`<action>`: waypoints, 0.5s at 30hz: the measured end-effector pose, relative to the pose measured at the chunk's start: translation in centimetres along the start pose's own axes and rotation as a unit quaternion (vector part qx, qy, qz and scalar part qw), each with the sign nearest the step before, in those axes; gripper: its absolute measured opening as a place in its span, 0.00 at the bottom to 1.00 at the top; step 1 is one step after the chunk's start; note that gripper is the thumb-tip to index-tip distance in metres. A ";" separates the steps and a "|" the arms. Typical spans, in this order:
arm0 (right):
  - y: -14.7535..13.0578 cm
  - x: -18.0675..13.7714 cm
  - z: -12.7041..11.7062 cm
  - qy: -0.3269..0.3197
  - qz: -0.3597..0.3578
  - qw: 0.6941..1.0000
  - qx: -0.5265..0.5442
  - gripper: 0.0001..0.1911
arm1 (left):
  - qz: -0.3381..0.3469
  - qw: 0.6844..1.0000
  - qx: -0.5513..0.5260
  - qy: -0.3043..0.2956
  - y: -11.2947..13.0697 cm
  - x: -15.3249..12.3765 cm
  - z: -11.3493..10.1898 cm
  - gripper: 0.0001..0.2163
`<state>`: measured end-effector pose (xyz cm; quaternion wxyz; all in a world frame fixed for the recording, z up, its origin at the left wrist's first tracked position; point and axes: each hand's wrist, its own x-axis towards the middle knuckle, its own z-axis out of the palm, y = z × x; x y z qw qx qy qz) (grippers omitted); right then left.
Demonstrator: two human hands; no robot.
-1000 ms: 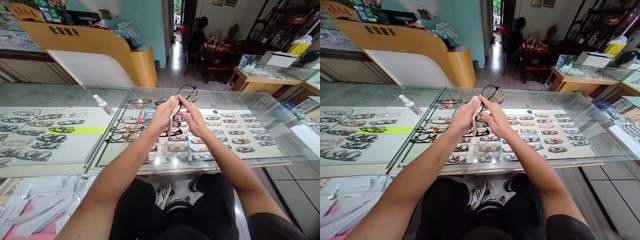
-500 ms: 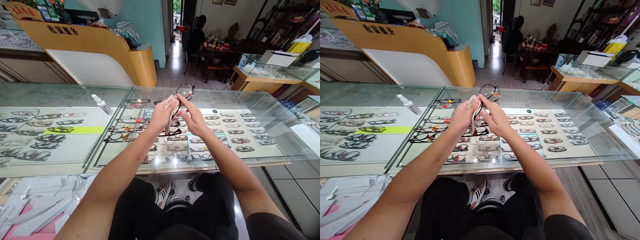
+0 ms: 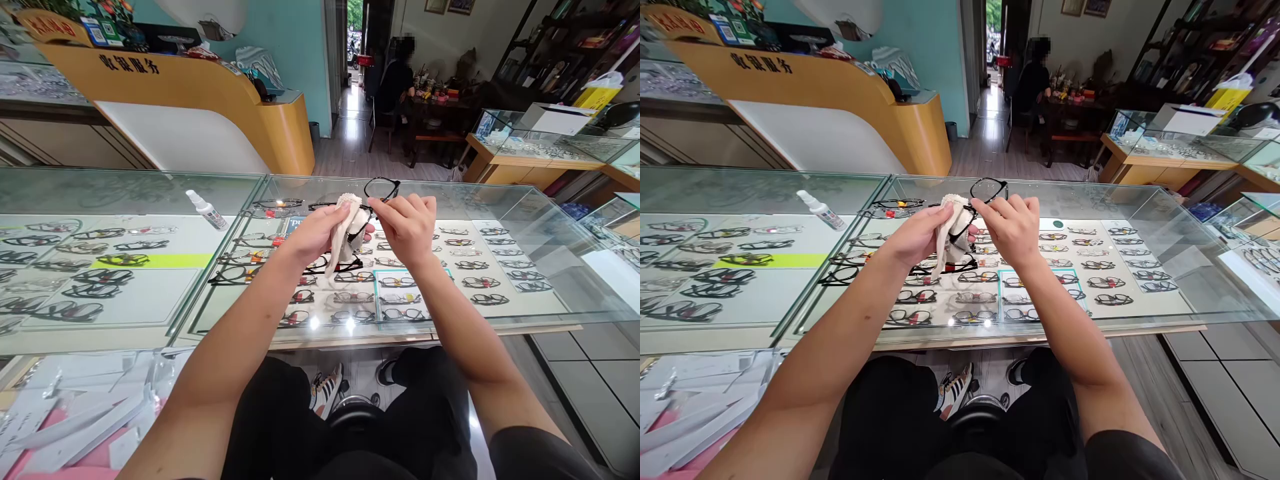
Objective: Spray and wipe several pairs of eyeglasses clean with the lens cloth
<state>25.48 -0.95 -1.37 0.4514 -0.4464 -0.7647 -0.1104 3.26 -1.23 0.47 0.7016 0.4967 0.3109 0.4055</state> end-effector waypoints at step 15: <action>-1.0 0.8 -1.6 0.002 0.231 0.925 0.303 0.16 | 0.070 0.978 -0.125 0.155 0.1 1.7 -1.3 0.15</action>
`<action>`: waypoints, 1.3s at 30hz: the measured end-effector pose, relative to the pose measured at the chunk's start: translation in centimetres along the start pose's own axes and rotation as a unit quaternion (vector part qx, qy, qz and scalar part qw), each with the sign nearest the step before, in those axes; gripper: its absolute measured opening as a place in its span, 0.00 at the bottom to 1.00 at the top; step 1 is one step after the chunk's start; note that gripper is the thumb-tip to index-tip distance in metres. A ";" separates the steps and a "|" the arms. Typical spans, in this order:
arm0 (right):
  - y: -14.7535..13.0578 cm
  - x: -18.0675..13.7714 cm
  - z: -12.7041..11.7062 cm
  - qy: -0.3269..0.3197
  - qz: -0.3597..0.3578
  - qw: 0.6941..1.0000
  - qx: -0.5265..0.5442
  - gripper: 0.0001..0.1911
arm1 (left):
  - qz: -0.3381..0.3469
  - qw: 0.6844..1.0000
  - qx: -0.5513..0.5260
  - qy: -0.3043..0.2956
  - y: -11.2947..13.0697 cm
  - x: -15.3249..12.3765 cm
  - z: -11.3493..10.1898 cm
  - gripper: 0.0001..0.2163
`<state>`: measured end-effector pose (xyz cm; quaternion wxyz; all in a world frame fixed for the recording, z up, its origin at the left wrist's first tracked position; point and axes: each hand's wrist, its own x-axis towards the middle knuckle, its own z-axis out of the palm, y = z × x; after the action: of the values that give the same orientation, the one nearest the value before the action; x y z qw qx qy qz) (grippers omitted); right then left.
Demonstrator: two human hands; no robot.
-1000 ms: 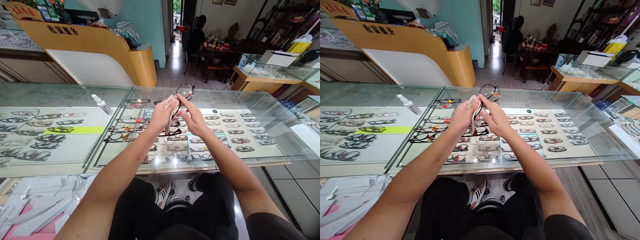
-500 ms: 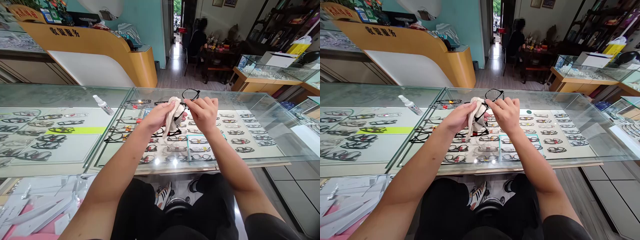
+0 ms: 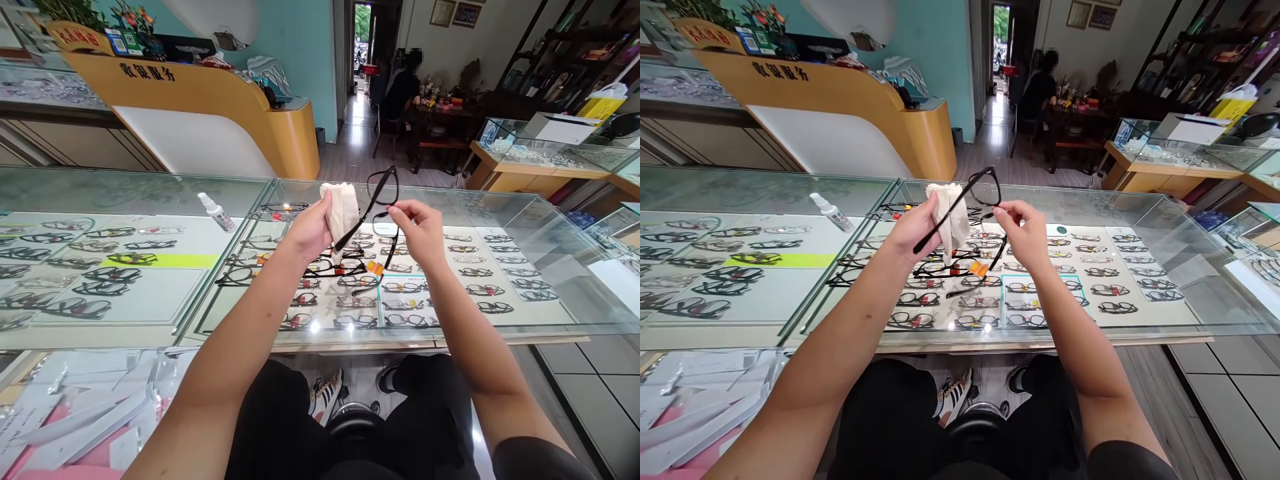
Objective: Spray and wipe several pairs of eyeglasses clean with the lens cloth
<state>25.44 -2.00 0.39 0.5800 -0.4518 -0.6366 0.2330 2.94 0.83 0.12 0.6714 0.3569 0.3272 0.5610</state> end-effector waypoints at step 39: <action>0.2 -1.1 2.2 -0.129 0.170 0.966 0.149 0.11 | 0.076 0.974 0.192 -0.098 -0.6 -0.8 -0.2 0.26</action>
<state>23.31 -2.32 -0.88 0.5058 -0.4281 -0.5781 0.4761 2.91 -0.04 -0.46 0.5744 0.5561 0.3331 0.4998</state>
